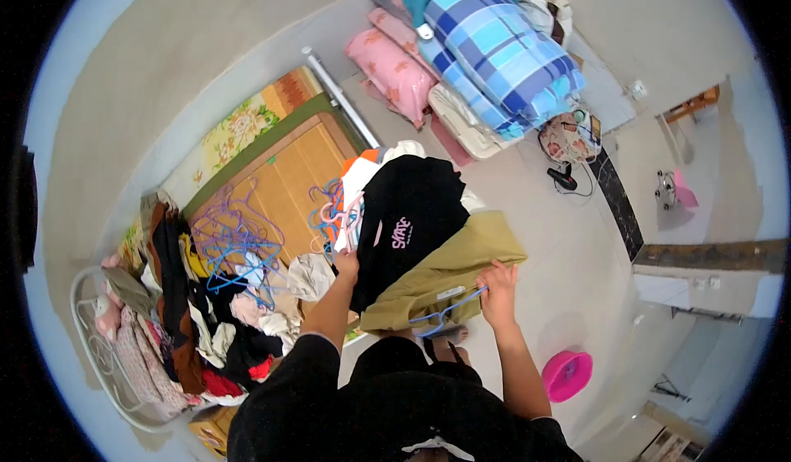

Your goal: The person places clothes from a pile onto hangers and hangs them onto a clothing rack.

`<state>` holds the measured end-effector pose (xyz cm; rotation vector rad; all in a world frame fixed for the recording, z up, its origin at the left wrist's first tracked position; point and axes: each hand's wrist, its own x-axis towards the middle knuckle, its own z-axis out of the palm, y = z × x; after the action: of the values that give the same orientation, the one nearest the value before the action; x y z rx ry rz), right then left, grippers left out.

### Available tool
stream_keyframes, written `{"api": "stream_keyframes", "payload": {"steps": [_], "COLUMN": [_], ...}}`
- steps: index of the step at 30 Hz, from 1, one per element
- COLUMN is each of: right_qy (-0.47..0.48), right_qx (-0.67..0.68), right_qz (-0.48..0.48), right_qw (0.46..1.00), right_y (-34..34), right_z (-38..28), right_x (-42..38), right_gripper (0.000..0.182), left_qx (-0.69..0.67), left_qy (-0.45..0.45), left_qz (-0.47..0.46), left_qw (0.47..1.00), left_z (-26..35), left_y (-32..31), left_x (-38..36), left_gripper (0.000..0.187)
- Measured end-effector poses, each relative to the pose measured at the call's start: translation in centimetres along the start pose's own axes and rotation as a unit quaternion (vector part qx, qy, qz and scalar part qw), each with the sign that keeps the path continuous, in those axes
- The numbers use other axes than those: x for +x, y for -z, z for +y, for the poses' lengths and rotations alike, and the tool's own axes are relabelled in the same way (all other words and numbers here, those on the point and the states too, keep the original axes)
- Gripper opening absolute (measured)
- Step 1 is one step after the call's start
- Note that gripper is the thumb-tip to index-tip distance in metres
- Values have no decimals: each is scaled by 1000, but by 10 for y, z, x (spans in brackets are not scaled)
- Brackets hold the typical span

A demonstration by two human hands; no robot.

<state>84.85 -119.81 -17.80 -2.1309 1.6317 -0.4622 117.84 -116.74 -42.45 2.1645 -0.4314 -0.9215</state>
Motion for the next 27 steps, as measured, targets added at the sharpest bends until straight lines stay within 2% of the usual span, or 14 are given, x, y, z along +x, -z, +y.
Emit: {"api": "stream_keyframes", "payload": {"steps": [1, 3, 5, 7, 10, 12, 14, 16, 17, 19, 22, 24, 27], "right_qy": [5, -5, -3, -21, -31, -34, -78, -92, -105, -238, -265, -430, -413], "right_qx": [5, 13, 24, 36, 45, 43, 55, 38, 19, 31, -3, 71, 37], "right_qz": [6, 31, 37, 68, 112, 142, 145, 184, 204, 195, 280, 320, 373], "right_qw": [1000, 999, 999, 997, 992, 988, 985, 978, 973, 951, 923, 841, 830], "right_y": [3, 11, 21, 38, 67, 93, 131, 169, 187, 230, 280, 323, 338], "right_z": [4, 12, 24, 38, 73, 106, 144, 194, 220, 263, 322, 338, 386], "right_x": [-5, -17, -28, -39, -57, -71, -87, -110, -124, -153, -203, -230, -273], "right_gripper": [8, 9, 12, 12, 13, 14, 15, 14, 12, 12, 13, 13, 17], "left_qx": [33, 34, 32, 34, 4, 58, -4, -75, -120, -151, -183, -154, -183], "left_qy": [-71, -180, -216, -291, -319, -409, -324, -247, -239, -240, -246, -300, -261], "left_qz": [48, 98, 60, 32, -19, -63, -147, -226, -241, -267, -317, -330, -392], "left_qw": [996, 978, 974, 956, 947, 909, 935, 939, 933, 921, 898, 882, 863], "left_z": [-1, 28, 47, 64, 92, 110, 151, 184, 201, 242, 284, 302, 322], "left_y": [-4, 2, 6, 9, 8, 6, -5, -24, -40, -75, -145, -191, -245], "left_x": [-9, -45, -74, -106, -156, -179, -224, -259, -279, -332, -393, -427, -478], "left_gripper": [15, 15, 16, 16, 13, 11, 10, 7, 5, 4, 6, 11, 18]}}
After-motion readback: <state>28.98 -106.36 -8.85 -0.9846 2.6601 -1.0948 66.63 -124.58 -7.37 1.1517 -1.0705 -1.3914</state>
